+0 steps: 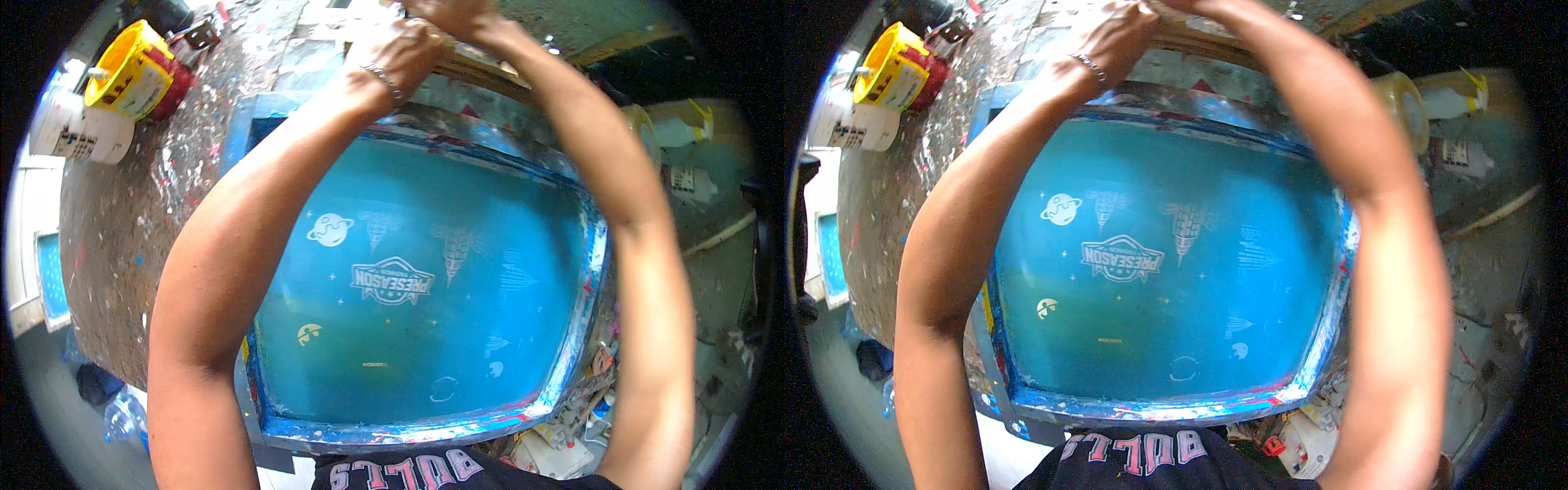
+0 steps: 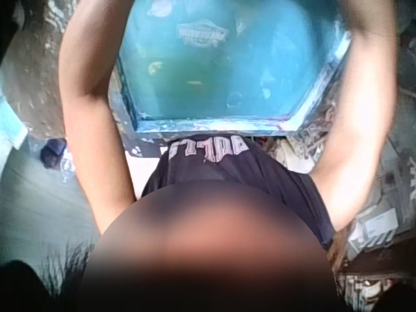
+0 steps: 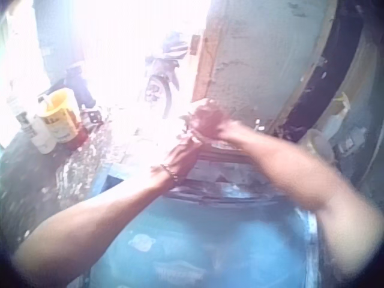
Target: The person prepares a blue silkscreen frame by securing it with a clamp, wiping the surface with a cloth, and applying tape to the edges. The person then handles a small rectangular object and a roll of tape before repositioning the frame.
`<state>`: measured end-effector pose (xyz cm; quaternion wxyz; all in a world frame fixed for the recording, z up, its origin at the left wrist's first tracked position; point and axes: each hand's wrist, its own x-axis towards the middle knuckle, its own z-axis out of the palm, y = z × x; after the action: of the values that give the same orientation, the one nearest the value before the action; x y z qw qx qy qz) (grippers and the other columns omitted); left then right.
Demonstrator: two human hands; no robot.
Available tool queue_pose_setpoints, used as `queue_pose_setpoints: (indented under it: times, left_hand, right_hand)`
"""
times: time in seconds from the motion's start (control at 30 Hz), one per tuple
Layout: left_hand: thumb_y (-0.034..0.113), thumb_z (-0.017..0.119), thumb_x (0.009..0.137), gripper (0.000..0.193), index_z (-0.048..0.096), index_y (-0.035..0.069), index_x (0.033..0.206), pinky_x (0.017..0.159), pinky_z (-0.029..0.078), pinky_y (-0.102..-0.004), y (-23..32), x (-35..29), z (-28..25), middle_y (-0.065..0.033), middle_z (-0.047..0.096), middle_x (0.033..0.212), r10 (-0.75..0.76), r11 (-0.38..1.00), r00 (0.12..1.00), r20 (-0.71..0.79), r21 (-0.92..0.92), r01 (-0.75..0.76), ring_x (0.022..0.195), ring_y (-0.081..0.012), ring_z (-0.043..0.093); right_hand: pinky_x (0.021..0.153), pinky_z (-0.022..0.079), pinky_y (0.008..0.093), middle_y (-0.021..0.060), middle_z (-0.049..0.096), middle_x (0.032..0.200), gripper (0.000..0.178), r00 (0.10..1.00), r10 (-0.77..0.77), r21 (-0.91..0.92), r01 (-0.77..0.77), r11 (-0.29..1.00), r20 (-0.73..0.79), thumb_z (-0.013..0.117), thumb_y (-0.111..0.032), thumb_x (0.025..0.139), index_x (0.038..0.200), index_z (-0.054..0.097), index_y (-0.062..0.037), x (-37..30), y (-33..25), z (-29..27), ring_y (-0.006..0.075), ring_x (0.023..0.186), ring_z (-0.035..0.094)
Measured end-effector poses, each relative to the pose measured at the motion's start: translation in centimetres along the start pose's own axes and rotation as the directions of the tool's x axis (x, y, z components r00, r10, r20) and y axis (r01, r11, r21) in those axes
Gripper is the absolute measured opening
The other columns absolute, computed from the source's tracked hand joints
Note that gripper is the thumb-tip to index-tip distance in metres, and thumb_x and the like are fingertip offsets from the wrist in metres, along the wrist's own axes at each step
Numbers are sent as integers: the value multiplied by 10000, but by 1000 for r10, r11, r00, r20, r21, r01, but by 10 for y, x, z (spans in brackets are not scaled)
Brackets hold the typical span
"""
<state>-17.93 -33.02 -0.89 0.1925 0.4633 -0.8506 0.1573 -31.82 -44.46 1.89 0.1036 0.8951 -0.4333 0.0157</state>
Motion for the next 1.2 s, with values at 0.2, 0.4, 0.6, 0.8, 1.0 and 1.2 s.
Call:
queue_pose_setpoints:
  times: [0.2,0.4,0.6,0.8,1.0,1.2]
  left_hand:
    - [47,587,835,316,576,-28,1142,892,509,-451,-7,2,-31,-272,616,1099,-105,984,953,285,-112,141,1045,-405,610]
    - [117,666,867,450,542,-11,1280,974,478,-418,-50,-144,-126,-208,598,1253,-156,824,986,-55,-558,99,1170,-369,569]
    - [1,628,861,263,650,-34,1120,914,507,-372,-35,-320,-241,-186,685,1102,-661,567,743,106,-577,587,1025,-299,668]
    - [14,533,950,258,594,-105,1171,909,504,-323,33,-409,-282,-150,682,1058,-951,78,269,151,-726,684,978,-199,649]
    - [14,556,932,224,629,-88,1118,868,511,-333,58,-409,-294,-152,706,1003,-926,147,339,165,-670,728,929,-197,664]
    - [-8,640,847,239,655,-37,1084,833,527,-369,26,-300,-258,-163,705,976,-623,458,776,101,-757,466,928,-289,687]
  right_hand:
    - [644,545,435,220,679,772,429,987,10,123,10,992,-160,529,-379,969,853,712,-9,5,-6,-20,334,650,670]
    - [755,555,454,192,709,861,440,965,230,229,-253,940,122,470,-412,959,935,738,-64,-8,-33,-47,323,800,700]
    - [844,543,475,216,703,988,476,751,657,181,-656,733,61,444,-414,957,977,736,-38,-3,-78,-40,357,926,692]
    - [862,546,431,183,702,1055,505,497,867,297,-833,467,33,478,-460,950,1049,717,-26,13,-106,-44,346,1035,668]
    - [935,520,429,178,672,1134,491,365,912,364,-888,281,185,486,-457,941,1117,688,-46,21,-108,-52,325,1102,639]
    - [903,522,441,193,684,1097,410,596,764,419,-777,470,249,602,-448,890,1031,719,-81,-21,-71,-71,355,1009,669]
